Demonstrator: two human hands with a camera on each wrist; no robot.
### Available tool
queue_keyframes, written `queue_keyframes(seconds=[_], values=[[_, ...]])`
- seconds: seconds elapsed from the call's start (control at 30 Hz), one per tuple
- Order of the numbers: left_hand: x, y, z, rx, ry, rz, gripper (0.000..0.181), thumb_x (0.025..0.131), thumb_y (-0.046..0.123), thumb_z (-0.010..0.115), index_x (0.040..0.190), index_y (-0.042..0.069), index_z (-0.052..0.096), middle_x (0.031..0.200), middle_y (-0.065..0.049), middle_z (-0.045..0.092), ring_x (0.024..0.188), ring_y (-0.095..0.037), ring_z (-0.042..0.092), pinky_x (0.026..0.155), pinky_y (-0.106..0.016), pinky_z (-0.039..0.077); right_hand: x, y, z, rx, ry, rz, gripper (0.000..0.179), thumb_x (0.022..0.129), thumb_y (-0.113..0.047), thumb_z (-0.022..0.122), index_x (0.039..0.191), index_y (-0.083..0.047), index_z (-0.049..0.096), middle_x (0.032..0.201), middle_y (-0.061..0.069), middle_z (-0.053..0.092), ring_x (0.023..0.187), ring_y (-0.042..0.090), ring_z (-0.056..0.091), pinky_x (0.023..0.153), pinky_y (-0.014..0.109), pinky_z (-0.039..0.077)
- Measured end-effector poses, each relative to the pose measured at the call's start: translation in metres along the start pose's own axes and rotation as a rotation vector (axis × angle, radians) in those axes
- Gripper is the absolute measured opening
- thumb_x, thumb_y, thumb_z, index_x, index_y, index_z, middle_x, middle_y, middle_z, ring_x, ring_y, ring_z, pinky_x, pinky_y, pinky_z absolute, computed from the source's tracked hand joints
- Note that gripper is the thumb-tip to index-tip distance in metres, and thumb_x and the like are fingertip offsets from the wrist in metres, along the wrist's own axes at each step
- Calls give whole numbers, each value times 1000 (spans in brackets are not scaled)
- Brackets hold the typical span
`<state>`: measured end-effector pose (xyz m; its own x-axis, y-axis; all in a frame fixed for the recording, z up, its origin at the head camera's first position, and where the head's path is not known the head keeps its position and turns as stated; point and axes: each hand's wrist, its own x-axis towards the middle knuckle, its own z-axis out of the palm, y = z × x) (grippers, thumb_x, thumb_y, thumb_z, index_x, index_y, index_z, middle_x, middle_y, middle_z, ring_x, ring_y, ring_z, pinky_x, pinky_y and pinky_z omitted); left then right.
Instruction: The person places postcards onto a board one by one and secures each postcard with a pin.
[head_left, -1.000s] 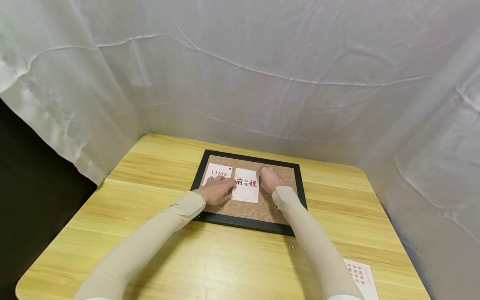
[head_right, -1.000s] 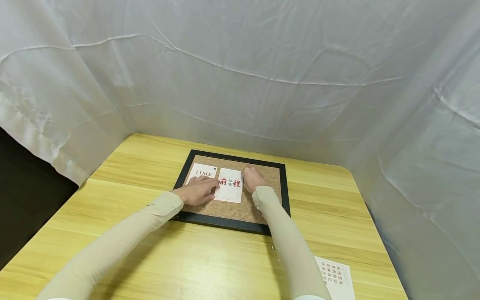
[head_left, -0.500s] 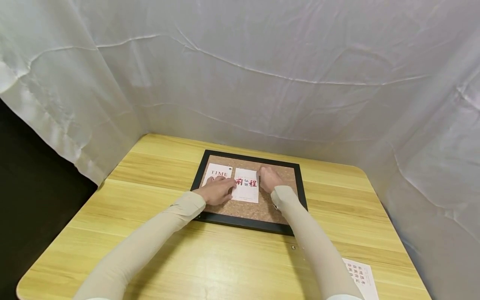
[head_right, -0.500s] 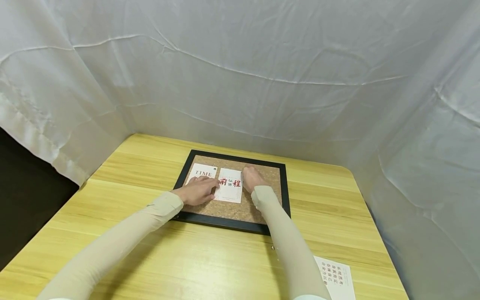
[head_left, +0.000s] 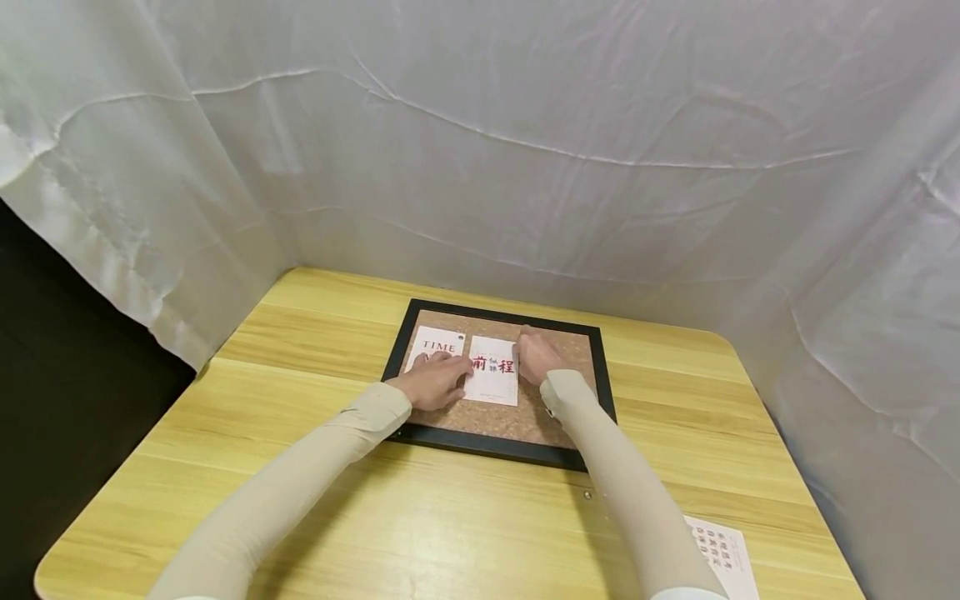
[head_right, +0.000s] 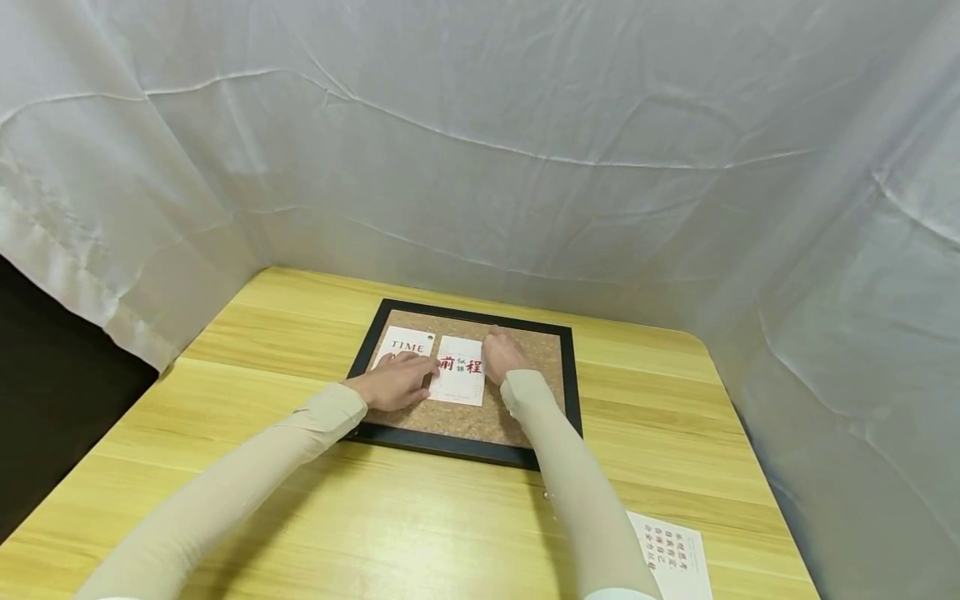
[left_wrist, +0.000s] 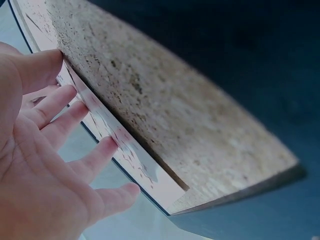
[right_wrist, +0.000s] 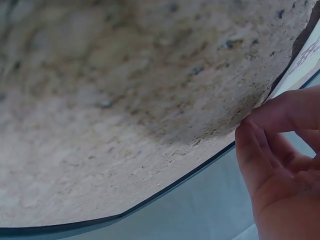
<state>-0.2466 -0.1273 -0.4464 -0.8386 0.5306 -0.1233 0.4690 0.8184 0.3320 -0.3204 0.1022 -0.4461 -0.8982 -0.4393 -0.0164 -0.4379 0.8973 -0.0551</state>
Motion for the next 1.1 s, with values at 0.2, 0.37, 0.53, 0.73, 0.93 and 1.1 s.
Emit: queue_keyframes(seconds=[0.2,0.37,0.53,0.73,0.93,1.1], values=[[0,0,0,0,1,2,39,106,28,60,142,18,54,156,-1,52,148,-36,41,117,-67,31,-1,2,1,-10,34,-56,20,99,-3,60,95,-1,79,105,12,61,88,21,57,80,35,55],[-1,0,-2,-14,10,4,39,105,26,61,142,16,54,156,-3,52,147,-37,41,116,-68,31,0,5,2,4,57,-101,19,97,0,61,94,-2,80,99,11,61,87,22,56,80,36,52],[0,-1,-2,-14,0,-4,39,105,27,61,142,17,54,157,-2,51,148,-37,40,117,-67,31,0,6,3,-1,50,-125,20,97,1,60,95,-2,79,101,12,64,89,23,59,83,37,55],[3,-4,0,-10,-6,-5,39,106,29,60,143,18,53,157,0,50,149,-35,40,117,-67,30,0,5,1,19,23,-126,19,97,1,60,94,-1,78,106,14,65,94,24,62,87,39,56],[3,-6,-1,20,13,18,35,106,27,59,139,17,55,157,-2,51,147,-40,41,117,-68,29,4,6,2,23,-9,-117,16,96,-1,63,94,-3,78,105,12,62,91,22,59,83,37,55],[4,-6,1,59,29,28,31,107,26,57,137,16,57,159,-4,49,147,-44,39,119,-71,25,7,7,2,-6,-22,-108,15,98,-4,64,100,-4,79,108,12,62,92,22,60,84,37,56]])
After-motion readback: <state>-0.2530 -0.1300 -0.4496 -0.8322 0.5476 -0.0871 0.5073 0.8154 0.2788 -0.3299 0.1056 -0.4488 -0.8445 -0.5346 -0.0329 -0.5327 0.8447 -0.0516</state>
